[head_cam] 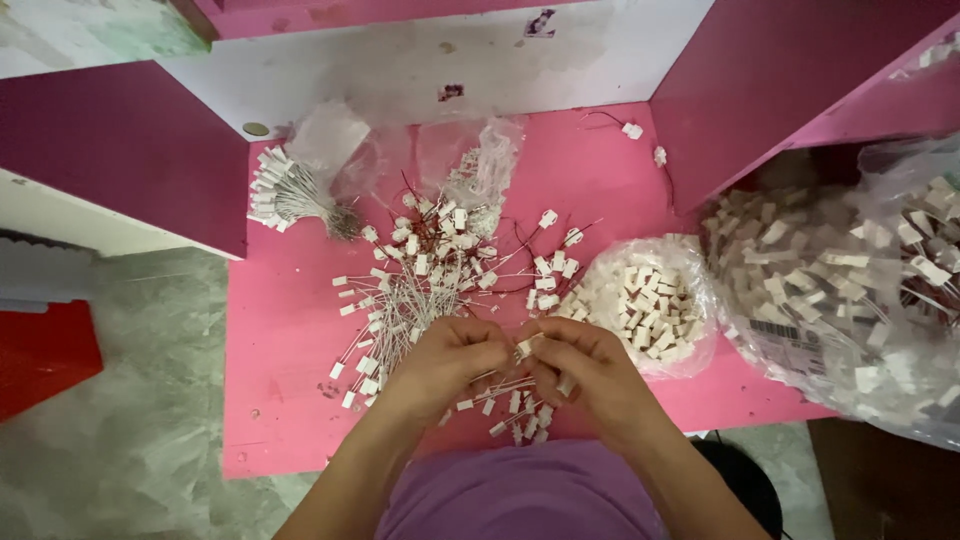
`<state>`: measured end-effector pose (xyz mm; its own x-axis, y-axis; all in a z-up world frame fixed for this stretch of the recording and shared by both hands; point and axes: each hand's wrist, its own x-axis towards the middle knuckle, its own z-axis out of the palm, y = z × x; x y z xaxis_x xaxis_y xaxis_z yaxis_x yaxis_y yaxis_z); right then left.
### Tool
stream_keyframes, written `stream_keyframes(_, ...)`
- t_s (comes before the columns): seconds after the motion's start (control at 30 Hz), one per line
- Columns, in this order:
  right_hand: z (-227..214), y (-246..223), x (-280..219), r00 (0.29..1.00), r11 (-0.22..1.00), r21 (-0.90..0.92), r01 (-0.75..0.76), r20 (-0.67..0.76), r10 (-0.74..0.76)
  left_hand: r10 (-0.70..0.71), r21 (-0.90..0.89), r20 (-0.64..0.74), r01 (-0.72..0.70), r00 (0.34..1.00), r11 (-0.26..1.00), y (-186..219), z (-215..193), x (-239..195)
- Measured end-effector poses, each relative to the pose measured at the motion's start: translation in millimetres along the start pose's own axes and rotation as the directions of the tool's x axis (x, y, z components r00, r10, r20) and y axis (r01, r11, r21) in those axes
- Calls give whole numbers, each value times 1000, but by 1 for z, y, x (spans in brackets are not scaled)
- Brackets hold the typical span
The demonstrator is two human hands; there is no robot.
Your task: The person repeatedly picks small white plastic connectors and thin wires from a pink work surface, joins them by hand, and places the assembled units back on the table. The process is continuous and repetitive throughout the clip.
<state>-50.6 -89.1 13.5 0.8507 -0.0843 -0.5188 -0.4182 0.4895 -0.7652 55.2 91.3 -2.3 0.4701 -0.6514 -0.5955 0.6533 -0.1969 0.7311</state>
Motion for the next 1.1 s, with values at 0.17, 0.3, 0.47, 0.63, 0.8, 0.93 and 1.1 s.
stream_keyframes(0.17, -8, -9, 8, 999, 1000, 19, 5, -51, -4, 91, 58, 52, -94, 994, 994, 2, -3, 2)
stream_keyframes(0.3, -68, -3, 20, 978, 979, 90, 184, -116, -173, 37, 54, -37, -35, 999, 998, 21, 0, -11)
stream_keyframes(0.47, -87, -25, 8, 978, 956, 245, 160, -170, -120, 69, 79, -54, -65, 996, 995, 1, -15, 0)
stream_keyframes(0.63, -76, -29, 5, 944, 976, 203, 85, -330, -13, 31, 28, -44, -29, 999, 999, 0, -14, -2)
stream_keyframes(0.8, -79, -25, 7, 970, 979, 181, 94, -237, -49, 76, 46, -37, -74, 996, 996, -1, -14, -5)
stream_keyframes(0.93, -94, -6, 13, 969, 988, 132, 78, -243, -44, 74, 56, -37, -72, 997, 996, -8, -14, -2)
stream_keyframes(1.1, -143, 76, 52, 961, 429, -903, 4, -116, -252, 119, 23, 49, -120, 992, 992, -8, -11, -2)
